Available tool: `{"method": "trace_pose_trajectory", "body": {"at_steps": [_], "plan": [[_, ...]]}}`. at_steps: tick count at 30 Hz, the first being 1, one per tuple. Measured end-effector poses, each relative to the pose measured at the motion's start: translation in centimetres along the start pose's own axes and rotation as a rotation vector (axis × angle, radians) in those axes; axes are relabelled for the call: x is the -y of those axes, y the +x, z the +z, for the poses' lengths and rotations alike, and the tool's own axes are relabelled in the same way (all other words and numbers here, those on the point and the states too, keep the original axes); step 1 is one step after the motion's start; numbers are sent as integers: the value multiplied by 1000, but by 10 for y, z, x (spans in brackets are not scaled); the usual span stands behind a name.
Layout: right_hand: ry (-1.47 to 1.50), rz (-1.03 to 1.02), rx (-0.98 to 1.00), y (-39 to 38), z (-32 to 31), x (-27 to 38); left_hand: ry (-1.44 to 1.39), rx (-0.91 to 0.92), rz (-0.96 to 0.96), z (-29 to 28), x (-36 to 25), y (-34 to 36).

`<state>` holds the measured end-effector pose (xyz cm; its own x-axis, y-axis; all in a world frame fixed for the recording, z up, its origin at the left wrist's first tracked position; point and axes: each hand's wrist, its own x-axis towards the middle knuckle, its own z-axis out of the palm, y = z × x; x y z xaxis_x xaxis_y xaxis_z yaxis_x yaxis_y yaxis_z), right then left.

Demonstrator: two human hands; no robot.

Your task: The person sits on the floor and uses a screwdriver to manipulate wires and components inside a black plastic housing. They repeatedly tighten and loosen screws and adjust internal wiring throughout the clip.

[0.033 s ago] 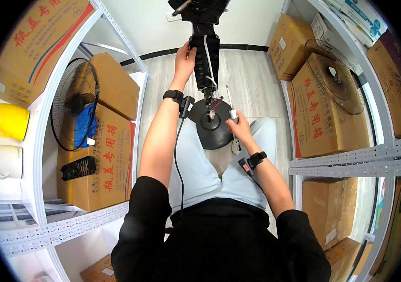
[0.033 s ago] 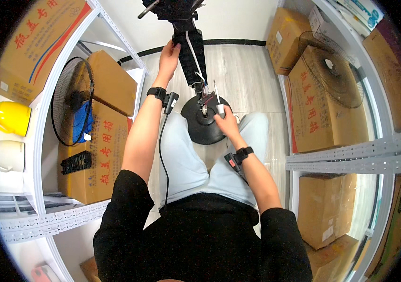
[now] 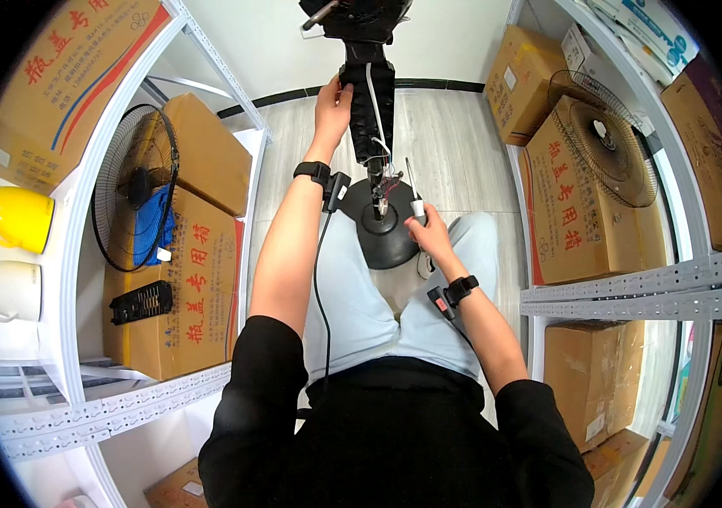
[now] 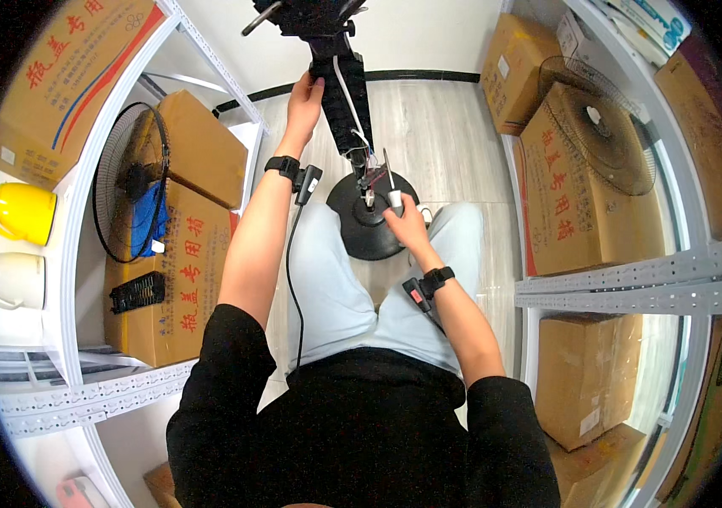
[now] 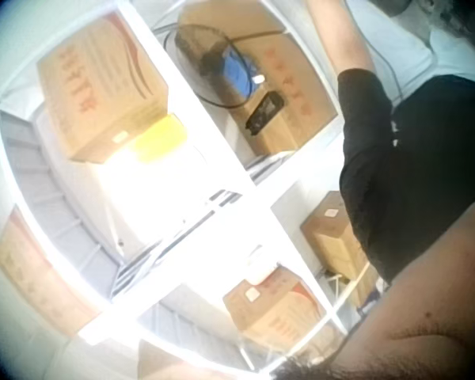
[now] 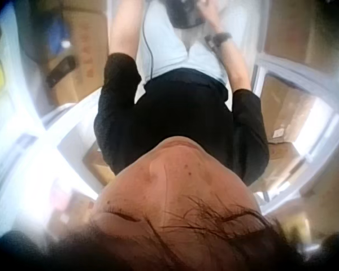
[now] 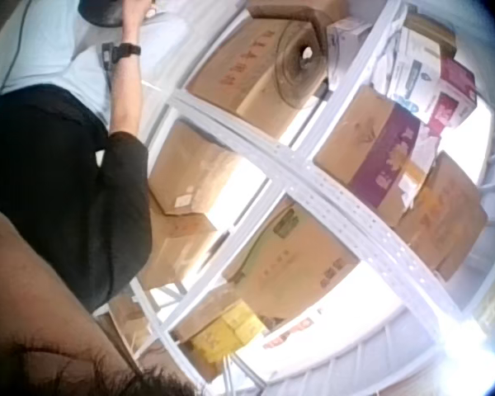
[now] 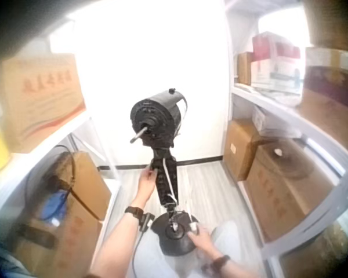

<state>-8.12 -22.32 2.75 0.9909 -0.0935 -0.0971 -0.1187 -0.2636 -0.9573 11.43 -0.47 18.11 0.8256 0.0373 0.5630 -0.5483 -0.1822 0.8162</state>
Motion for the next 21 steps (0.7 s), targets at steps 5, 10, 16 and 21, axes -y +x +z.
{"method": "trace_pose_trajectory", "body": {"at_steps": [5, 10, 16, 21], "plan": [[148, 28, 113, -6, 14, -19, -45, -10, -135, 5, 22, -16], [223, 8, 150, -16, 22, 13, -24, 0, -295, -10, 59, -53], [224, 27, 126, 3, 13, 21, -50, 103, -379, -4, 47, -56], [180, 32, 107, 16, 12, 22, -47, 77, -404, 10, 27, -69]]}}
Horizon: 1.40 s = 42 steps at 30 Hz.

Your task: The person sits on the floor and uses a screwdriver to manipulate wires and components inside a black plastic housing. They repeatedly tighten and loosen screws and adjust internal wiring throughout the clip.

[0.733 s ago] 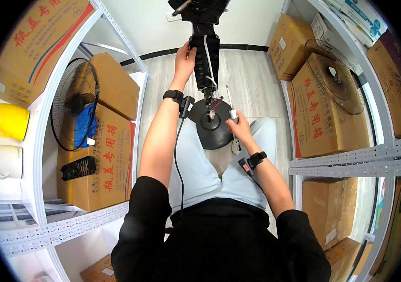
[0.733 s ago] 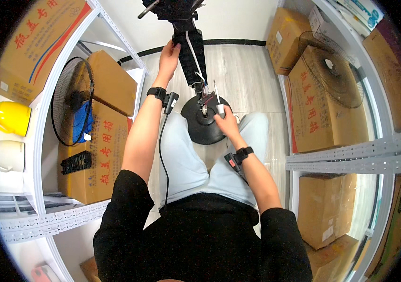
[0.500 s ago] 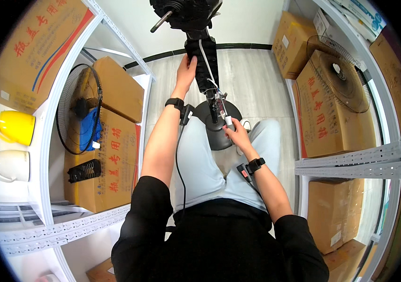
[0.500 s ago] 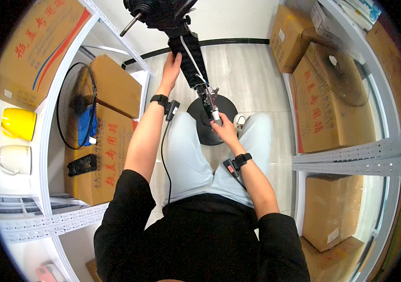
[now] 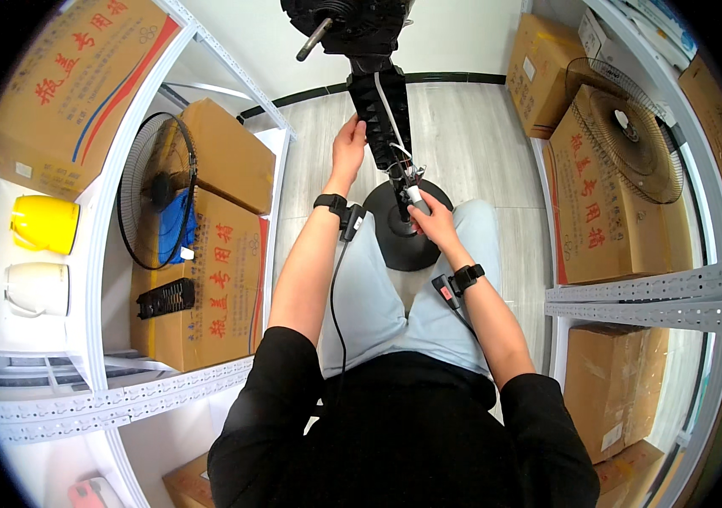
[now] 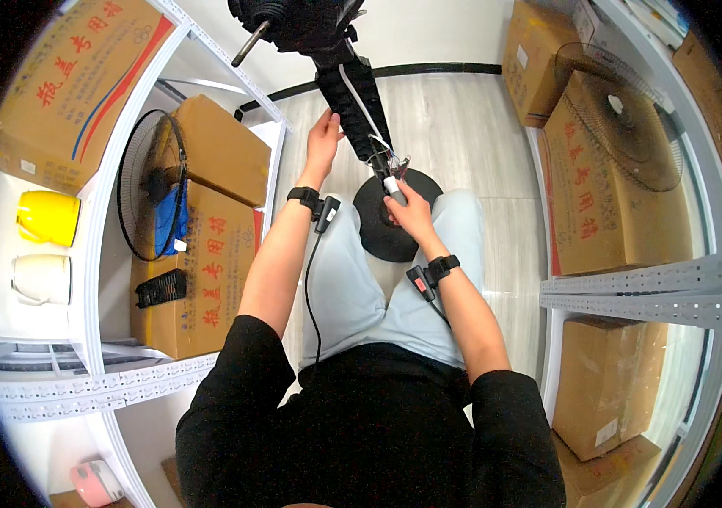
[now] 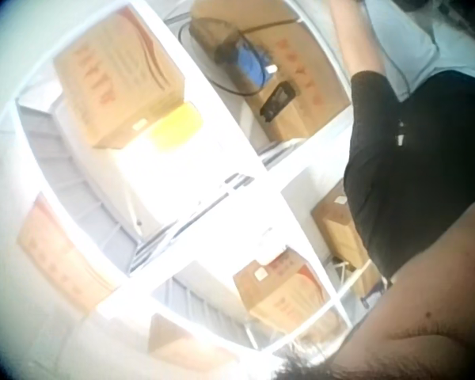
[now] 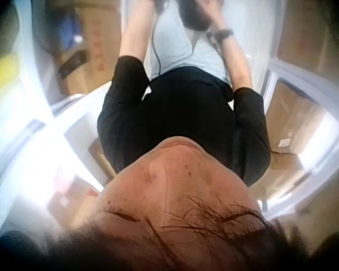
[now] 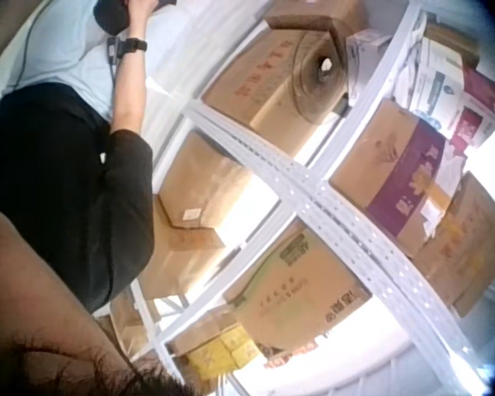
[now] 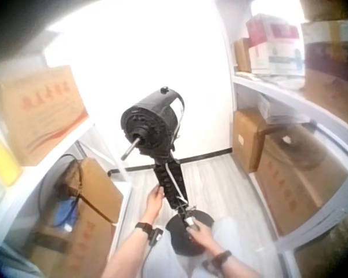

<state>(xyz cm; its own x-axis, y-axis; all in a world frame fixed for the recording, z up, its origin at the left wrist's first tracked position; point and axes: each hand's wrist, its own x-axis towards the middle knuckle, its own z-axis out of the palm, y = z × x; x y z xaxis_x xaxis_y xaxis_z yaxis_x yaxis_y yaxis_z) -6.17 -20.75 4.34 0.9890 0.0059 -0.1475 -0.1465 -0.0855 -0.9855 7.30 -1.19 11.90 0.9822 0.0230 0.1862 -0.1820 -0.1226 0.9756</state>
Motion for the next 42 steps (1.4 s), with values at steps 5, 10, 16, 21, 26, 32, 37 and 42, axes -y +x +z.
{"method": "trace_pose_trajectory", "body": {"at_steps": [5, 10, 16, 21, 26, 32, 37, 42], "plan": [[-15, 8, -25, -2, 1, -2, -68, -61, 108, 3, 14, 1], [0, 31, -22, -4, 22, 7, 354, -547, 176, 3, 69, -12], [56, 68, -93, 0, 21, 4, -467, -35, -402, 38, 74, -39], [105, 63, -147, 6, 28, -1, -690, 139, -478, 36, 79, -36], [117, 61, -120, 5, 27, 0, -784, 229, -483, 33, 90, -28], [106, 65, -93, 2, 31, 1, -857, 231, -514, 35, 94, -26], [107, 66, -105, 2, 33, 0, -864, 227, -492, 36, 93, -25], [113, 80, -104, 3, 35, 3, -868, 193, -515, 36, 92, -26]]}}
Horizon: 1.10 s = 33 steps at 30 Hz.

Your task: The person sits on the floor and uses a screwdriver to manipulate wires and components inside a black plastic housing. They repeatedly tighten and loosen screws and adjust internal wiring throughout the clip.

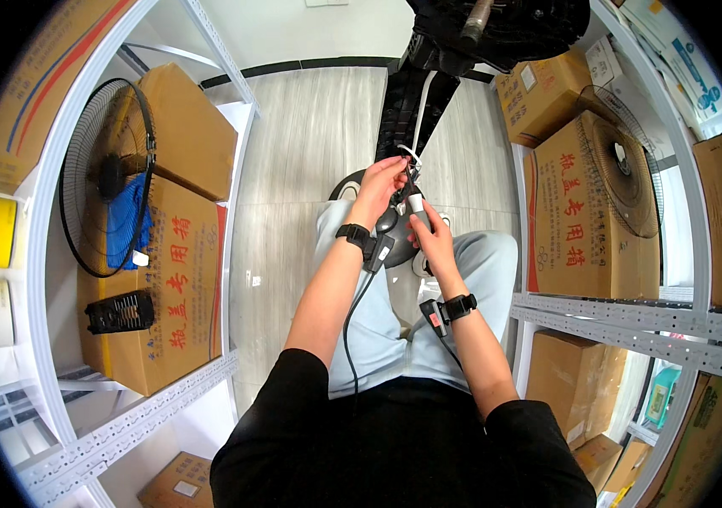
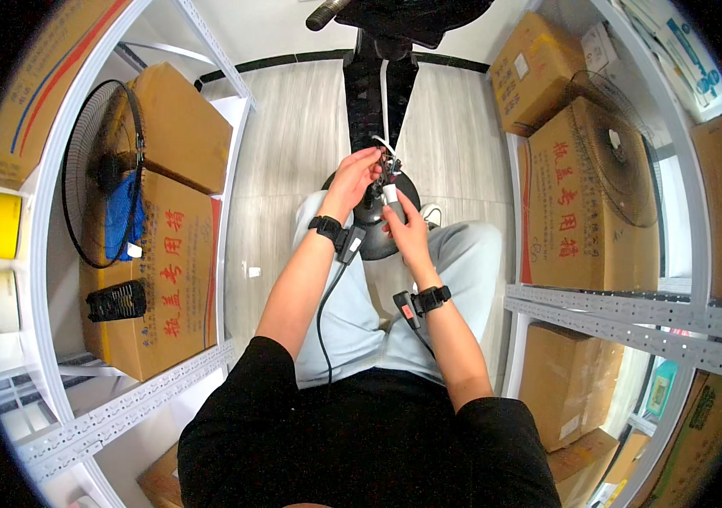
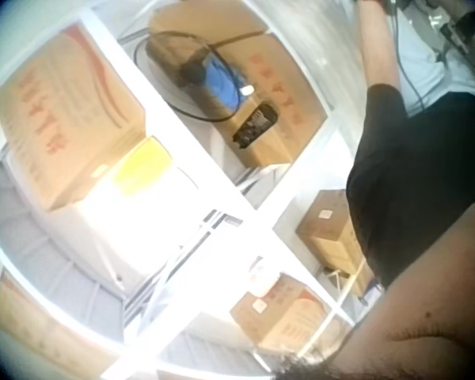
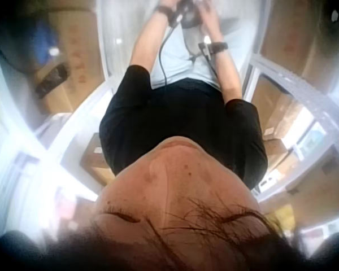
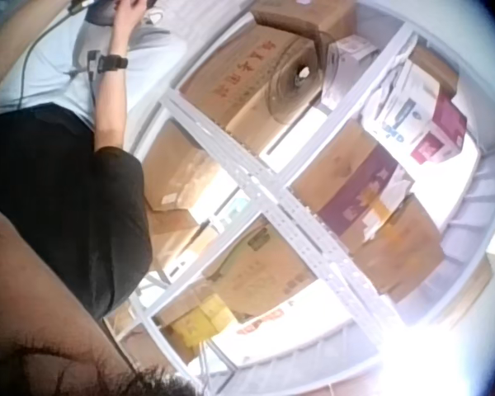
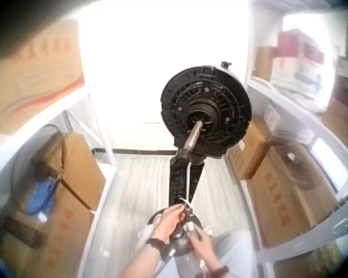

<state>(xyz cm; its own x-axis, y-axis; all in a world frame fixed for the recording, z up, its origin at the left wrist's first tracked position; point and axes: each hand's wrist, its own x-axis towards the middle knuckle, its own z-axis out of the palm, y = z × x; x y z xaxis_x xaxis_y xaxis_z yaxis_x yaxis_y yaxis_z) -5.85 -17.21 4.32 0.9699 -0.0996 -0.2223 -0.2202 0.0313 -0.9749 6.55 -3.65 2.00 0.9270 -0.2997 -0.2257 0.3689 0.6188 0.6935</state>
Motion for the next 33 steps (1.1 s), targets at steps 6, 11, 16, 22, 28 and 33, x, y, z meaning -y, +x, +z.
{"method": "trace_pose_trajectory", "body": {"at_steps": [6, 11, 16, 22, 28, 33], "plan": [[26, 26, -6, 3, 0, -7, -23, -8, 1, 1, 0, -1], [90, 39, 2, 2, 0, -7, -33, 8, -1, 3, 1, -1], [-5, 0, -22, 1, 0, -2, -54, 13, 7, 2, 5, 2], [-357, -126, -97, -3, 1, 10, -128, 44, 36, 3, 6, 2], [-30, -7, -12, 3, 5, 10, -168, 36, 33, 3, 7, 6], [-43, -27, -21, 1, 2, 0, -121, 37, 14, 3, 8, 2]]}}
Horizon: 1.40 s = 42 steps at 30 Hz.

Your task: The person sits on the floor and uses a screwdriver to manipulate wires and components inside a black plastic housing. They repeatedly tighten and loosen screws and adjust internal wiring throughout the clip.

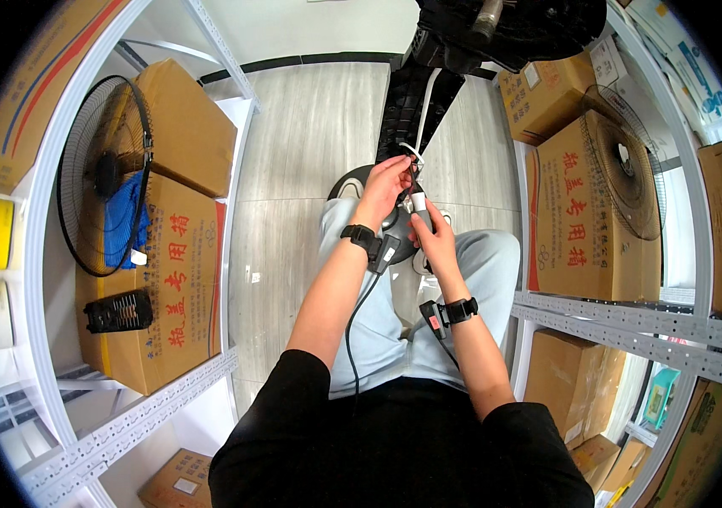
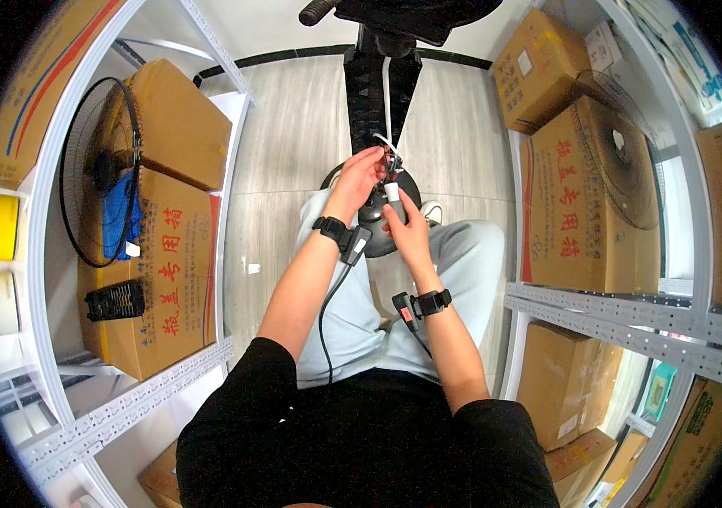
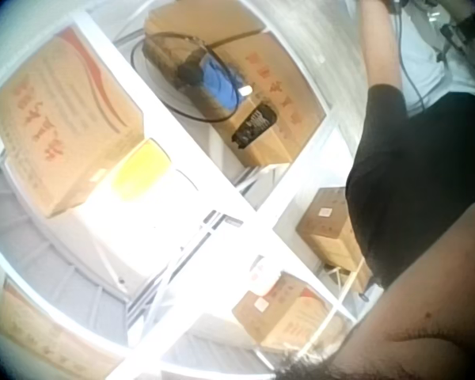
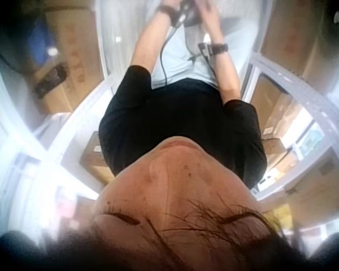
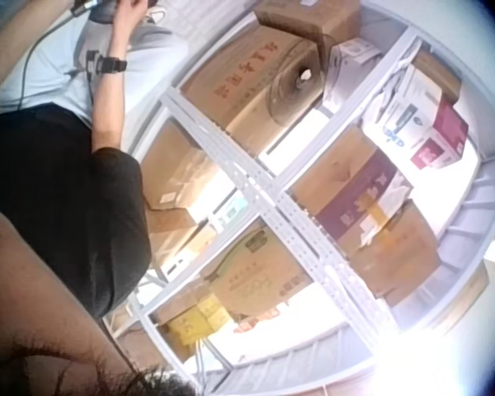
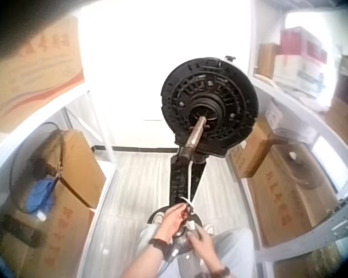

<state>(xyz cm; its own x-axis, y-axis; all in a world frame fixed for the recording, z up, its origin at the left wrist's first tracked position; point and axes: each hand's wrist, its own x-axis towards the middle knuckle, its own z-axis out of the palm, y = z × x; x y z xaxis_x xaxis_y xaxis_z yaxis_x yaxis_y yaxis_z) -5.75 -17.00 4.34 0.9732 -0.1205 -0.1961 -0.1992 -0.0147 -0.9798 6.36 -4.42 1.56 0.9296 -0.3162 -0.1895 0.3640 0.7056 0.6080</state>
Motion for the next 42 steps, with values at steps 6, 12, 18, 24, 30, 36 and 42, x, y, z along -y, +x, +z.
{"method": "trace_pose_trajectory", "body": {"at_steps": [6, 12, 18, 24, 30, 36, 42], "plan": [[28, 18, 3, -1, -1, -1, 5, -19, 2, 2, 0, -3], [25, 54, 8, 0, -3, 1, 4, -29, 1, 0, 2, -2], [149, 111, 86, 0, 2, 11, 9, -16, 27, -7, 2, 2], [-9, 69, 24, -2, 7, 16, 27, -11, -1, -2, 2, 0], [738, 403, 232, 1, -4, 9, 71, 7, 40, -5, 1, 1], [684, 382, 260, 1, -7, 3, 56, 0, 21, 5, -2, -3], [-180, 105, -161, -13, 27, 19, 148, -58, -18, 3, -5, -10]]}}
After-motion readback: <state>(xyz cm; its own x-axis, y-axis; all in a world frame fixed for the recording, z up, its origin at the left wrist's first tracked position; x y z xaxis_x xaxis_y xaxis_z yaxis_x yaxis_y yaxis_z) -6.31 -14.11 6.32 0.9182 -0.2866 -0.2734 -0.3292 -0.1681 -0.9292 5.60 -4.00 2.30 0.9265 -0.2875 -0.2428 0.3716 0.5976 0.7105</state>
